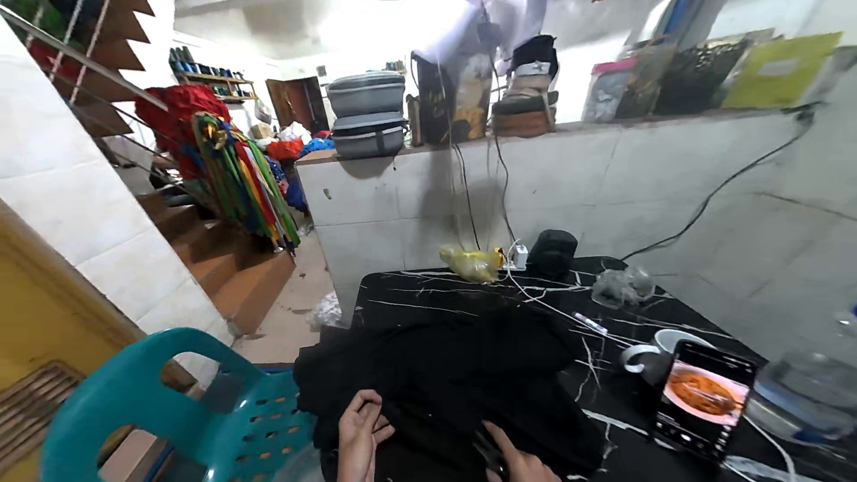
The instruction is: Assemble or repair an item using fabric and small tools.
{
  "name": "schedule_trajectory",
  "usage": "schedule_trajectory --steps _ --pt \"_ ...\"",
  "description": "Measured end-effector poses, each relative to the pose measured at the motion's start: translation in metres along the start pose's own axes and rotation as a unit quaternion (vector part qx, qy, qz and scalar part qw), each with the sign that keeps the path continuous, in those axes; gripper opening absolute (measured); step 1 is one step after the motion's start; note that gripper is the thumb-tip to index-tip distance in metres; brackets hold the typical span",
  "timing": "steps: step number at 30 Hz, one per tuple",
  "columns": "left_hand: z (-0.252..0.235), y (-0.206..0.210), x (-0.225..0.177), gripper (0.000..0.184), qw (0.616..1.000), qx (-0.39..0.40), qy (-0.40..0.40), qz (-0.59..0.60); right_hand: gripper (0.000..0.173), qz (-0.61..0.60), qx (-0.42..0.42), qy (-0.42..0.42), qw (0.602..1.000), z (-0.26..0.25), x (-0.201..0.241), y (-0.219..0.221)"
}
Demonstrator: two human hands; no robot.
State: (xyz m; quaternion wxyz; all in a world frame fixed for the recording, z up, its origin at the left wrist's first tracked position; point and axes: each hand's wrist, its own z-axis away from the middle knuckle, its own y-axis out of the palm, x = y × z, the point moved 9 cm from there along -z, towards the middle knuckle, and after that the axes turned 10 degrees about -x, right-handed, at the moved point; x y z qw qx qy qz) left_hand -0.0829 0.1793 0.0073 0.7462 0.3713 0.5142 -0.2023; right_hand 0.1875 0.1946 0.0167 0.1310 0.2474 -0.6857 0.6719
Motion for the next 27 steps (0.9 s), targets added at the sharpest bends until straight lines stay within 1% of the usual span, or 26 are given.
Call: schedule_trajectory --steps 1,2,3,4,6,7,8,10,12,13,15,17,19,20,22,24,27 --pt "0.001 -0.002 0.002 0.015 1.0 0.007 0.006 -0.01 0.044 -0.048 -0.037 -0.03 0.998 0.0 0.009 -0.002" --pt "0.001 -0.003 0.003 0.015 1.0 0.011 0.014 -0.021 0.035 -0.095 -0.062 -0.057 0.992 0.0 0.018 -0.002" --pt "0.002 -0.003 0.003 0.013 0.999 0.014 0.025 -0.032 0.028 -0.133 -0.077 -0.08 0.985 0.0 0.026 0.001" --pt "0.004 -0.002 0.002 0.013 0.997 0.018 0.043 -0.055 0.026 -0.155 -0.085 -0.096 0.98 -0.002 0.031 0.005" --pt "0.011 0.002 -0.006 0.013 0.984 0.033 0.109 -0.139 0.028 -0.165 -0.098 -0.108 0.976 -0.01 0.034 0.011" --pt "0.016 0.006 -0.01 0.014 0.966 0.042 0.162 -0.197 0.03 -0.168 -0.115 -0.109 0.973 -0.017 0.031 0.013" --pt "0.021 0.009 -0.012 0.014 0.94 0.046 0.218 -0.259 0.031 -0.177 -0.139 -0.112 0.968 -0.026 0.025 0.015" --pt "0.034 0.018 -0.011 0.016 0.88 0.05 0.304 -0.362 0.025 -0.215 -0.179 -0.118 0.953 -0.042 0.009 0.021" --pt "0.046 0.03 -0.01 0.016 0.834 0.056 0.372 -0.404 0.02 -0.267 -0.193 -0.121 0.937 -0.053 -0.002 0.028" --pt "0.05 0.037 -0.009 0.014 0.82 0.059 0.398 -0.408 0.019 -0.284 -0.192 -0.121 0.932 -0.054 -0.004 0.029" --pt "0.054 0.052 -0.005 0.014 0.813 0.077 0.423 -0.393 0.019 -0.298 -0.186 -0.119 0.929 -0.053 -0.006 0.031" --pt "0.053 0.069 0.002 0.016 0.805 0.111 0.433 -0.39 0.02 -0.295 -0.184 -0.114 0.931 -0.049 -0.007 0.033" --pt "0.047 0.084 0.015 0.017 0.776 0.152 0.436 -0.43 0.02 -0.283 -0.184 -0.112 0.934 -0.045 -0.008 0.035" --pt "0.043 0.088 0.02 0.015 0.764 0.166 0.435 -0.446 0.021 -0.277 -0.181 -0.111 0.937 -0.043 -0.008 0.036" --pt "0.038 0.09 0.026 0.008 0.749 0.169 0.454 -0.451 0.023 -0.268 -0.164 -0.107 0.943 -0.041 -0.007 0.036" --pt "0.035 0.087 0.025 0.008 0.748 0.169 0.474 -0.433 0.03 -0.256 -0.142 -0.099 0.951 -0.039 -0.008 0.033" --pt "0.031 0.079 0.022 0.011 0.768 0.186 0.465 -0.4 0.043 -0.223 -0.091 -0.069 0.968 -0.034 -0.009 0.029"
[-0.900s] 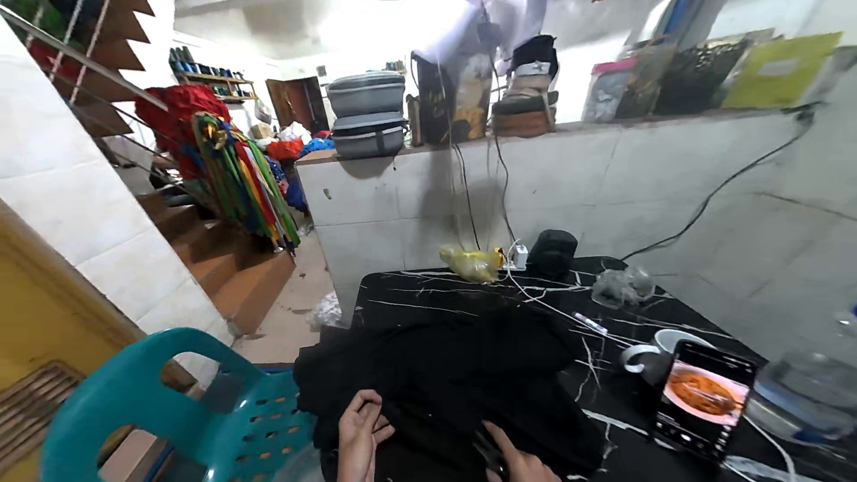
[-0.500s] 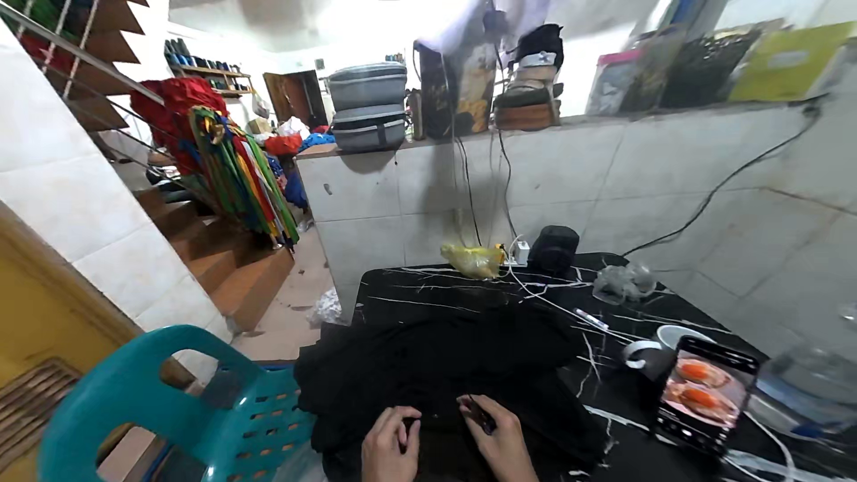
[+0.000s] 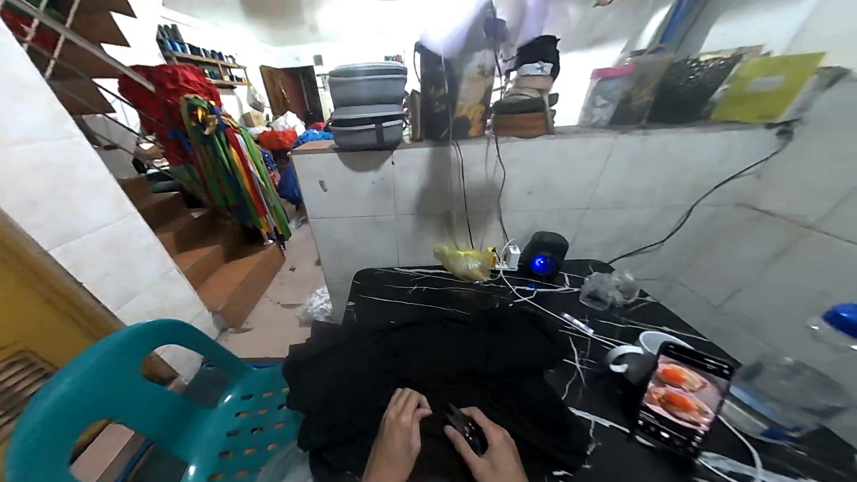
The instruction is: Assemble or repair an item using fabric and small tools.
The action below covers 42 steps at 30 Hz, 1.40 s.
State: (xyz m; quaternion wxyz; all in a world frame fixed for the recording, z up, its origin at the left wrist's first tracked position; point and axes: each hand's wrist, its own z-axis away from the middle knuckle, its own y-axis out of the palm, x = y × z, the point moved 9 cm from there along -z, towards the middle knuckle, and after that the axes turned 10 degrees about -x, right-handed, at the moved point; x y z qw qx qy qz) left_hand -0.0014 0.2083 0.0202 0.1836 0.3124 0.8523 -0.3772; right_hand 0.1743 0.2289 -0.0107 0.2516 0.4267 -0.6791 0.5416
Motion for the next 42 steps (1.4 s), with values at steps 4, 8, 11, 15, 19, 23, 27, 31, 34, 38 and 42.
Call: schedule_trajectory --steps 4,8,11,15,19,23,27,31,34,38,42 --pt "0.001 -0.003 0.005 0.011 1.0 -0.004 0.002 0.018 0.044 0.013 0.022 0.016 1.0 0.0 0.001 0.001" --pt "0.004 0.007 0.002 0.012 0.999 -0.001 0.023 -0.039 0.042 0.009 0.0 0.036 0.999 -0.002 0.001 0.004" --pt "0.007 0.001 0.003 0.01 0.998 -0.031 0.043 -0.018 0.043 0.017 0.005 0.047 0.999 -0.001 -0.001 0.003" --pt "0.007 -0.008 0.007 0.012 0.999 -0.036 0.035 0.009 0.045 0.041 0.027 0.032 0.998 0.0 0.003 0.001" --pt "0.004 -0.01 0.012 0.013 0.997 -0.029 -0.005 0.069 0.049 0.109 0.087 0.018 0.99 0.001 0.019 0.007" --pt "0.001 -0.012 0.009 0.015 0.989 0.003 -0.039 0.143 0.047 0.12 0.072 0.024 0.99 0.003 0.026 0.017" --pt "0.01 -0.003 -0.01 0.028 0.959 0.21 -0.019 0.189 0.044 0.001 -0.032 0.057 0.998 -0.004 0.003 0.011" --pt "0.007 -0.003 -0.008 0.017 0.991 0.125 0.038 0.025 0.036 -0.068 -0.058 0.071 0.993 -0.006 -0.008 0.01" --pt "0.008 0.005 -0.01 0.015 0.994 0.03 0.105 -0.026 0.034 -0.075 -0.054 0.059 0.994 -0.005 -0.009 0.007" --pt "0.008 0.003 -0.007 0.01 0.995 0.001 0.091 0.028 0.036 -0.017 -0.047 0.051 0.997 0.001 -0.005 -0.007" --pt "0.006 -0.006 0.007 0.01 0.992 -0.01 0.014 0.123 0.045 0.081 0.002 0.029 0.996 0.006 0.002 -0.013"
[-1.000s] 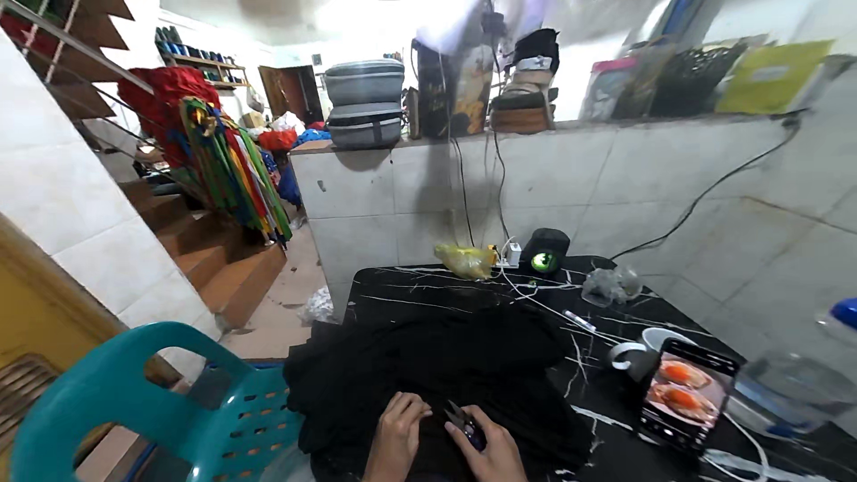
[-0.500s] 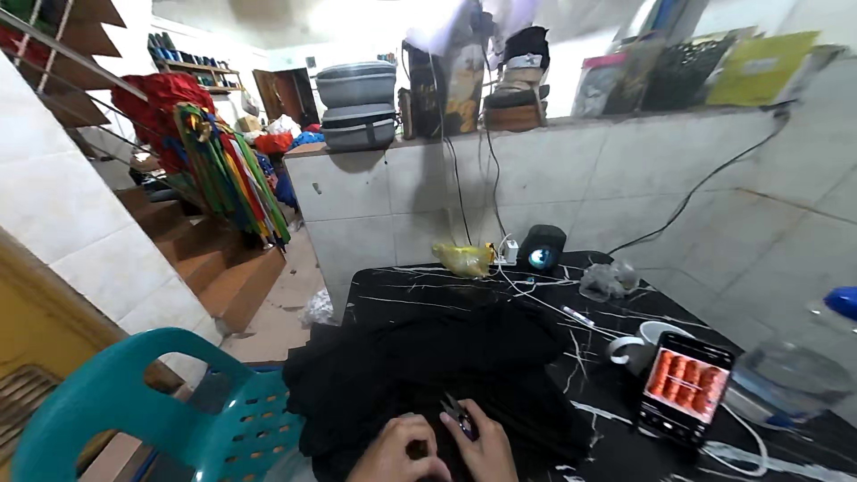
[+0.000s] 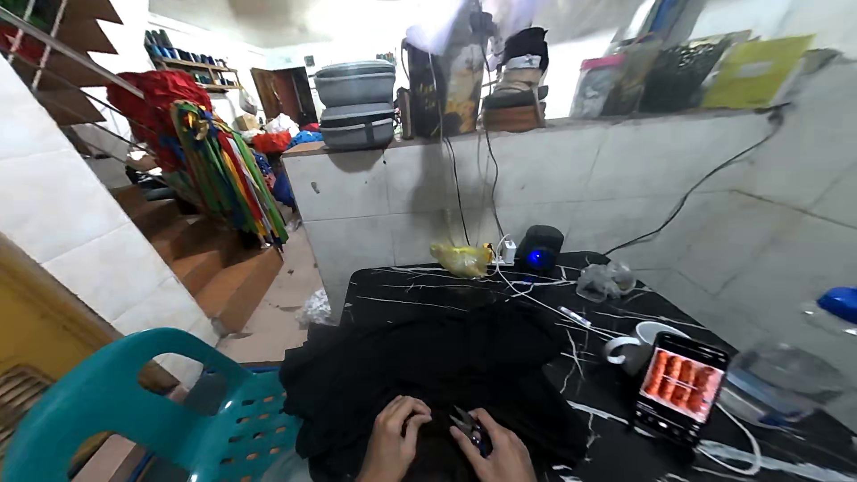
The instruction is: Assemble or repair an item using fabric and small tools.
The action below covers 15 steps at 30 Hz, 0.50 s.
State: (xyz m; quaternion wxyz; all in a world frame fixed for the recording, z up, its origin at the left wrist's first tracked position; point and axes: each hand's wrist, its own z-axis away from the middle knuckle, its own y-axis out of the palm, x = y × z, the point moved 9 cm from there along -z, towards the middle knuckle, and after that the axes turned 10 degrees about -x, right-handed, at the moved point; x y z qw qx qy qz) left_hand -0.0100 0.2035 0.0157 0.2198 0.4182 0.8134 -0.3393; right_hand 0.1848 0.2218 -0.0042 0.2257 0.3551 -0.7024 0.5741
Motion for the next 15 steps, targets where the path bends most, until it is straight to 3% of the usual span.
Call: schedule_trajectory --steps 4,9,12,15 --pt "-0.001 -0.001 -0.001 0.011 0.999 0.009 -0.026 0.03 0.047 0.053 0.046 -0.051 0.996 0.006 0.023 0.011" --pt "0.001 -0.007 -0.011 0.014 0.999 -0.008 -0.016 0.034 0.043 0.064 0.017 -0.032 0.997 0.006 0.036 0.025" --pt "0.009 -0.015 -0.021 0.027 0.995 0.077 -0.033 0.046 0.046 0.066 -0.014 -0.009 0.998 0.004 0.033 0.023" --pt "0.021 -0.029 -0.017 0.032 0.988 0.141 -0.042 -0.052 0.039 0.041 -0.04 -0.013 0.998 0.007 0.031 0.016"
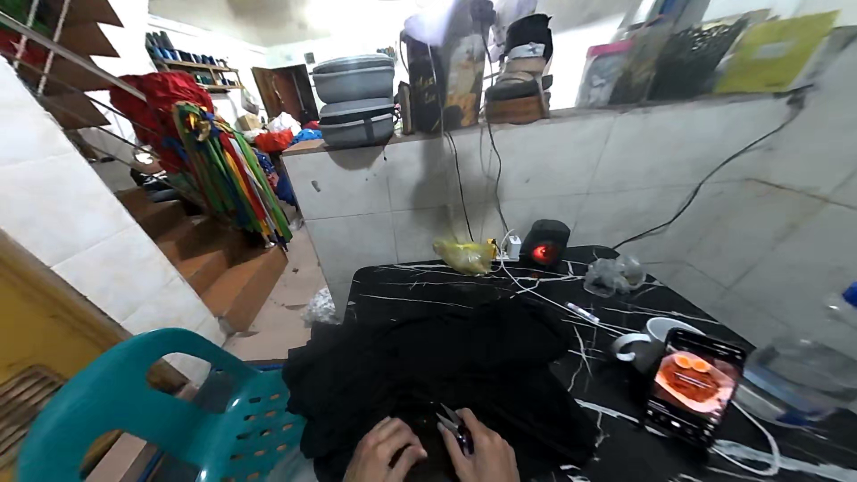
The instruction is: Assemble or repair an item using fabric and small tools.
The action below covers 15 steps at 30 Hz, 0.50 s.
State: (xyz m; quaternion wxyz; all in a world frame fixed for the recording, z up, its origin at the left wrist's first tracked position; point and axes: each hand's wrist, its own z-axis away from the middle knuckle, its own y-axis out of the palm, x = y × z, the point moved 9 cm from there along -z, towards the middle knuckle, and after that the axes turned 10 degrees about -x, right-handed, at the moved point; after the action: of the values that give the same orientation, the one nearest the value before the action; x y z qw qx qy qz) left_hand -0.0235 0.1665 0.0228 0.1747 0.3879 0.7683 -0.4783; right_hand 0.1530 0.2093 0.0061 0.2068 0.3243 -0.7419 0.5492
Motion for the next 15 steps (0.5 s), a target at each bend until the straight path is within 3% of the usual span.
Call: schedule_trajectory --steps 3,5,6,8,10,11,13,15 --pt "0.012 -0.016 0.007 0.021 0.997 -0.018 -0.012 -0.074 0.026 -0.037 0.019 -0.035 0.999 0.005 0.011 -0.001" --pt "0.018 -0.014 0.008 0.031 0.994 0.016 -0.018 -0.105 0.023 -0.05 0.059 -0.062 0.995 0.007 0.019 0.008" --pt "0.02 -0.011 0.008 0.035 0.99 0.034 -0.015 -0.133 0.023 -0.054 0.087 -0.08 0.992 0.008 0.021 0.015" --pt "0.023 -0.01 0.007 0.024 0.983 0.032 -0.009 -0.178 0.033 -0.048 0.16 -0.097 0.981 0.01 0.021 0.031" --pt "0.022 -0.018 0.011 0.015 0.984 -0.031 -0.015 -0.176 0.042 -0.034 0.222 -0.1 0.969 0.009 0.02 0.039" --pt "0.021 -0.025 0.013 0.015 0.984 -0.076 -0.019 -0.163 0.037 -0.043 0.231 -0.1 0.967 0.008 0.018 0.04" --pt "0.021 -0.035 0.012 0.014 0.977 -0.148 -0.034 -0.151 0.024 -0.086 0.209 -0.096 0.969 0.004 0.012 0.039" --pt "0.021 -0.036 0.004 0.014 0.972 -0.184 -0.052 -0.139 0.022 -0.133 0.186 -0.09 0.969 -0.002 0.006 0.039"
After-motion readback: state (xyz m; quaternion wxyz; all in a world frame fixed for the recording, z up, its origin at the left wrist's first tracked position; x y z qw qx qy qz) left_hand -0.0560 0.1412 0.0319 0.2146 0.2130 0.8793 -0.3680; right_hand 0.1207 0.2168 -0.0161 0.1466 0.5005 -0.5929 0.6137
